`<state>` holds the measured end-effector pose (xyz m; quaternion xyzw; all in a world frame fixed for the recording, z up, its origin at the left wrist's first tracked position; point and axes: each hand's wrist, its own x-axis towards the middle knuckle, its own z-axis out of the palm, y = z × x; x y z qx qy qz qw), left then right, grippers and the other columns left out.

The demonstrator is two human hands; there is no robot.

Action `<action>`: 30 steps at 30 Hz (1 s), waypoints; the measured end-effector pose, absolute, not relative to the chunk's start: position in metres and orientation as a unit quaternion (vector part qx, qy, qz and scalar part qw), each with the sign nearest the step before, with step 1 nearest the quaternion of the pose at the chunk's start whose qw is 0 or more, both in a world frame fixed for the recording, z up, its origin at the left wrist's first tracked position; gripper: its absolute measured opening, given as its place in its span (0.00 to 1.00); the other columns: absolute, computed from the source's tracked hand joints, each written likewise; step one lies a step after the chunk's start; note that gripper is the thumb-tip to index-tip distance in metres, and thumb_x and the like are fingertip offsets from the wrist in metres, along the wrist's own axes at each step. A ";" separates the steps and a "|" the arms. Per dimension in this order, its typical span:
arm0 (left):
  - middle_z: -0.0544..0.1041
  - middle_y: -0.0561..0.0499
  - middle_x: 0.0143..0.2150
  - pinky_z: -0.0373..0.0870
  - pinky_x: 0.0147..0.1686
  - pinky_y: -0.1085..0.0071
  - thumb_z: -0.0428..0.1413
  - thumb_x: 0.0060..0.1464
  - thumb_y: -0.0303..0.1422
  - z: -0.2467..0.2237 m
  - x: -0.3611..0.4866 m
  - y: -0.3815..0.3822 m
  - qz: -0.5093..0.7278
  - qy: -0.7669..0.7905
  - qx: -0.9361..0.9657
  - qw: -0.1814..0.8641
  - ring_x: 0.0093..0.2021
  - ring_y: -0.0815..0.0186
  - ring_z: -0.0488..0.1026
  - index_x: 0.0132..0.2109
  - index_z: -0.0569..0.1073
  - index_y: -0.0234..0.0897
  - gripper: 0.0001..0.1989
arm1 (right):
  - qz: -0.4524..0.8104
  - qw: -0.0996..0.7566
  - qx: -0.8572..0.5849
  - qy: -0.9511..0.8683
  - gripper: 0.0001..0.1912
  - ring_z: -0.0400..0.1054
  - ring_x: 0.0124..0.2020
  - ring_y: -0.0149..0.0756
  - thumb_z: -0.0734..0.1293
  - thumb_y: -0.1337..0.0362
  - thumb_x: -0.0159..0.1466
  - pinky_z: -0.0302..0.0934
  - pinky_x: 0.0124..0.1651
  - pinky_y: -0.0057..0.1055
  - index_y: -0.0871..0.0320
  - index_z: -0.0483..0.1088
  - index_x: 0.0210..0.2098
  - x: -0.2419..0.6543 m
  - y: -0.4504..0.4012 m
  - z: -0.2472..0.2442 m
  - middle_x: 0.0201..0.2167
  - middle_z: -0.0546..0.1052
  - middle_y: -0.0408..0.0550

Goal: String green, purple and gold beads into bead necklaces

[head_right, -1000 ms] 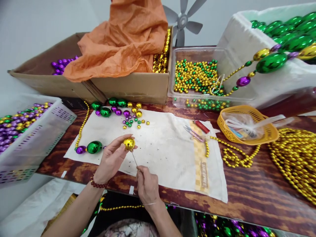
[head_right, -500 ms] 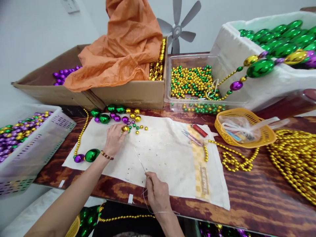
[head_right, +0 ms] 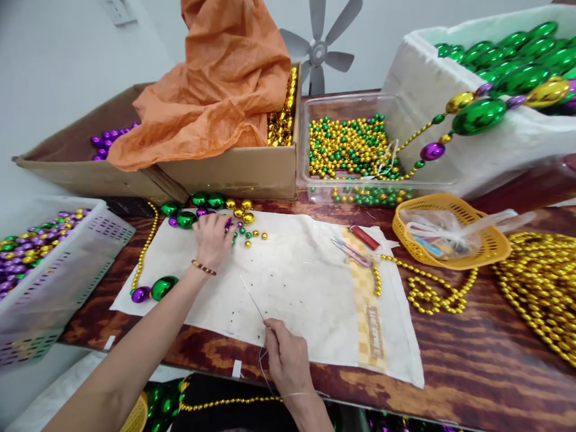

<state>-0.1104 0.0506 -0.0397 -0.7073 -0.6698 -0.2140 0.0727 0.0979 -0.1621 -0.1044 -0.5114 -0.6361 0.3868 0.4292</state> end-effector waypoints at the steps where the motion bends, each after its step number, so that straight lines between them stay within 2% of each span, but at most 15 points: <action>1: 0.76 0.38 0.49 0.58 0.51 0.49 0.54 0.64 0.42 -0.038 -0.100 0.056 -0.201 -0.660 -0.721 0.064 0.53 0.43 0.66 0.49 0.76 0.39 0.14 | 0.384 0.432 -0.511 -0.636 0.12 0.64 0.15 0.29 0.56 0.63 0.75 0.58 0.20 0.24 0.56 0.70 0.47 0.098 -0.162 -0.104 0.20 0.69 0.39; 4: 0.76 0.35 0.47 0.57 0.51 0.48 0.54 0.63 0.47 -0.037 -0.077 0.074 -0.155 -0.655 -0.737 0.058 0.53 0.41 0.65 0.47 0.75 0.36 0.18 | 0.384 0.425 -0.508 -0.643 0.11 0.66 0.17 0.29 0.56 0.64 0.75 0.60 0.22 0.24 0.57 0.69 0.47 0.099 -0.161 -0.100 0.21 0.70 0.39; 7: 0.76 0.34 0.46 0.56 0.52 0.47 0.55 0.62 0.45 -0.038 -0.069 0.088 -0.131 -0.660 -0.737 0.056 0.54 0.41 0.65 0.47 0.74 0.35 0.17 | 0.381 0.415 -0.508 -0.652 0.11 0.67 0.17 0.29 0.56 0.65 0.74 0.60 0.23 0.24 0.57 0.69 0.47 0.100 -0.160 -0.095 0.22 0.71 0.39; 9: 0.77 0.34 0.46 0.56 0.53 0.46 0.57 0.62 0.41 -0.038 -0.071 0.090 -0.151 -0.660 -0.735 0.040 0.54 0.41 0.65 0.46 0.75 0.35 0.13 | 0.376 0.422 -0.507 -0.650 0.10 0.66 0.17 0.29 0.56 0.66 0.74 0.60 0.22 0.24 0.58 0.69 0.47 0.100 -0.159 -0.094 0.22 0.71 0.39; 11: 0.77 0.36 0.47 0.57 0.54 0.46 0.57 0.62 0.39 -0.037 -0.077 0.082 -0.219 -0.651 -0.726 0.012 0.54 0.43 0.67 0.47 0.75 0.36 0.12 | 0.387 0.436 -0.506 -0.636 0.11 0.66 0.17 0.28 0.56 0.66 0.74 0.60 0.23 0.24 0.58 0.69 0.47 0.099 -0.160 -0.097 0.23 0.72 0.39; 13: 0.78 0.39 0.49 0.62 0.55 0.49 0.59 0.61 0.39 -0.036 -0.084 0.066 -0.329 -0.616 -0.713 -0.054 0.53 0.48 0.70 0.49 0.75 0.37 0.13 | 0.416 0.451 -0.506 -0.607 0.11 0.66 0.16 0.27 0.56 0.65 0.75 0.61 0.23 0.23 0.57 0.69 0.47 0.099 -0.161 -0.100 0.24 0.72 0.39; 16: 0.78 0.43 0.49 0.71 0.51 0.57 0.61 0.59 0.38 -0.031 -0.089 0.029 -0.478 -0.531 -0.663 -0.226 0.48 0.57 0.75 0.51 0.74 0.38 0.16 | 0.464 0.471 -0.509 -0.551 0.11 0.67 0.17 0.26 0.57 0.62 0.75 0.62 0.22 0.22 0.57 0.69 0.48 0.101 -0.161 -0.104 0.25 0.73 0.39; 18: 0.78 0.44 0.50 0.75 0.49 0.62 0.63 0.57 0.37 -0.027 -0.089 0.003 -0.530 -0.493 -0.612 -0.319 0.47 0.61 0.77 0.52 0.75 0.38 0.16 | 0.480 0.485 -0.503 -0.530 0.11 0.68 0.18 0.26 0.58 0.61 0.74 0.64 0.23 0.22 0.57 0.69 0.49 0.103 -0.160 -0.103 0.27 0.74 0.40; 20: 0.78 0.45 0.52 0.76 0.50 0.65 0.64 0.57 0.35 -0.022 -0.088 -0.021 -0.559 -0.478 -0.573 -0.362 0.49 0.62 0.78 0.52 0.77 0.40 0.16 | 0.487 0.500 -0.487 -0.525 0.11 0.69 0.19 0.26 0.59 0.61 0.74 0.66 0.26 0.23 0.56 0.68 0.51 0.104 -0.158 -0.098 0.29 0.76 0.41; 23: 0.78 0.45 0.53 0.75 0.52 0.67 0.64 0.57 0.33 -0.015 -0.085 -0.046 -0.581 -0.461 -0.552 -0.380 0.53 0.62 0.76 0.52 0.79 0.42 0.15 | 0.502 0.513 -0.469 -0.515 0.09 0.71 0.20 0.26 0.60 0.62 0.73 0.69 0.29 0.24 0.56 0.68 0.49 0.101 -0.153 -0.087 0.31 0.79 0.43; 27: 0.79 0.44 0.54 0.75 0.52 0.67 0.63 0.58 0.31 -0.011 -0.083 -0.063 -0.598 -0.458 -0.542 -0.372 0.53 0.62 0.76 0.54 0.79 0.43 0.16 | 0.526 0.518 -0.468 -0.487 0.06 0.73 0.19 0.27 0.62 0.62 0.72 0.68 0.26 0.23 0.56 0.69 0.42 0.092 -0.152 -0.076 0.32 0.81 0.44; 30: 0.79 0.45 0.52 0.74 0.51 0.68 0.63 0.57 0.31 -0.011 -0.084 -0.068 -0.612 -0.463 -0.531 -0.359 0.53 0.61 0.76 0.51 0.81 0.42 0.14 | 0.527 0.507 -0.463 -0.502 0.06 0.74 0.20 0.28 0.62 0.62 0.72 0.68 0.26 0.23 0.56 0.71 0.43 0.087 -0.157 -0.075 0.30 0.80 0.43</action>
